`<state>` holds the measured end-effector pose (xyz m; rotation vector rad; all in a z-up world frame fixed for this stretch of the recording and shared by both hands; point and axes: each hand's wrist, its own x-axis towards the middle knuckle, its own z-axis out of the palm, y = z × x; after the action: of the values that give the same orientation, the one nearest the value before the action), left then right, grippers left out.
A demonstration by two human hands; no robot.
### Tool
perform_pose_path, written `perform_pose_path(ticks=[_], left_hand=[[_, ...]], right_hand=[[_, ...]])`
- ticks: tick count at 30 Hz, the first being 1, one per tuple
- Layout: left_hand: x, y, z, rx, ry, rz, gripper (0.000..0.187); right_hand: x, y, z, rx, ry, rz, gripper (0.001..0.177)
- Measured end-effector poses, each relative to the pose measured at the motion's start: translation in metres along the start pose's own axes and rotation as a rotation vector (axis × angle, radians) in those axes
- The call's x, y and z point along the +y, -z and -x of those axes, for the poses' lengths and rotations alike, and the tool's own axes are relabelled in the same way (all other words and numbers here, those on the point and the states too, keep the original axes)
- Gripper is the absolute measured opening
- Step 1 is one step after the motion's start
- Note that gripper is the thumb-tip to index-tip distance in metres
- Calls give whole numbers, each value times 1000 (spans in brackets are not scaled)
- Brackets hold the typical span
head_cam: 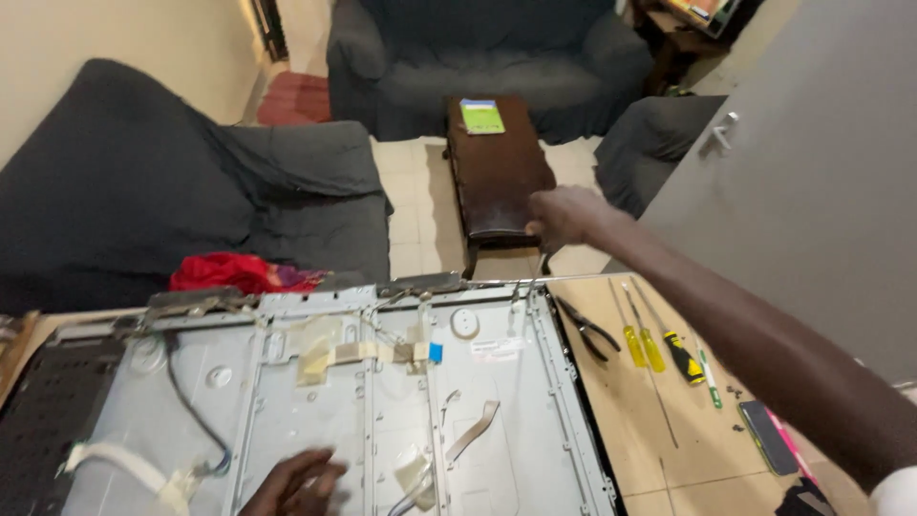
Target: The person uses a screwdriver to remove screws from a circuit board inside a disassembled television chassis. They lift the circuit board out and place it on the table, then continue to unscrew and remove a metal bracket from the chassis frame.
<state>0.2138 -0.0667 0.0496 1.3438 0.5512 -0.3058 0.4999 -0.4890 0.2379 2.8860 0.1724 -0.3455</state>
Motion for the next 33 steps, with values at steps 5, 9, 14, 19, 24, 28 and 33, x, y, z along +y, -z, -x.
perform_pose_path(ticks=[5,9,14,19,24,28,33], left_hand=[[75,-135,-19,-130,-490,-249,26],[115,-216,-54,-238,-671,-424,23],[107,-283,-137,-597,-795,-787,46],[82,-312,-178,-607,-875,-514,24],[73,-328,-217,-587,-936,-342,26],[109,-345,-178,-463,-979,-499,10],[124,-360,-155,-455,-869,-461,16]], right_hand=[[20,-34,-13,183,324,-91,12],[27,-48,-22,265,460,-200,23],[-1,-35,13,225,604,-471,23],[-19,-42,3,226,680,-426,32],[-1,-47,-14,208,690,-359,36],[-5,-36,0,172,332,-265,47],[-2,-22,8,189,-44,-359,54]])
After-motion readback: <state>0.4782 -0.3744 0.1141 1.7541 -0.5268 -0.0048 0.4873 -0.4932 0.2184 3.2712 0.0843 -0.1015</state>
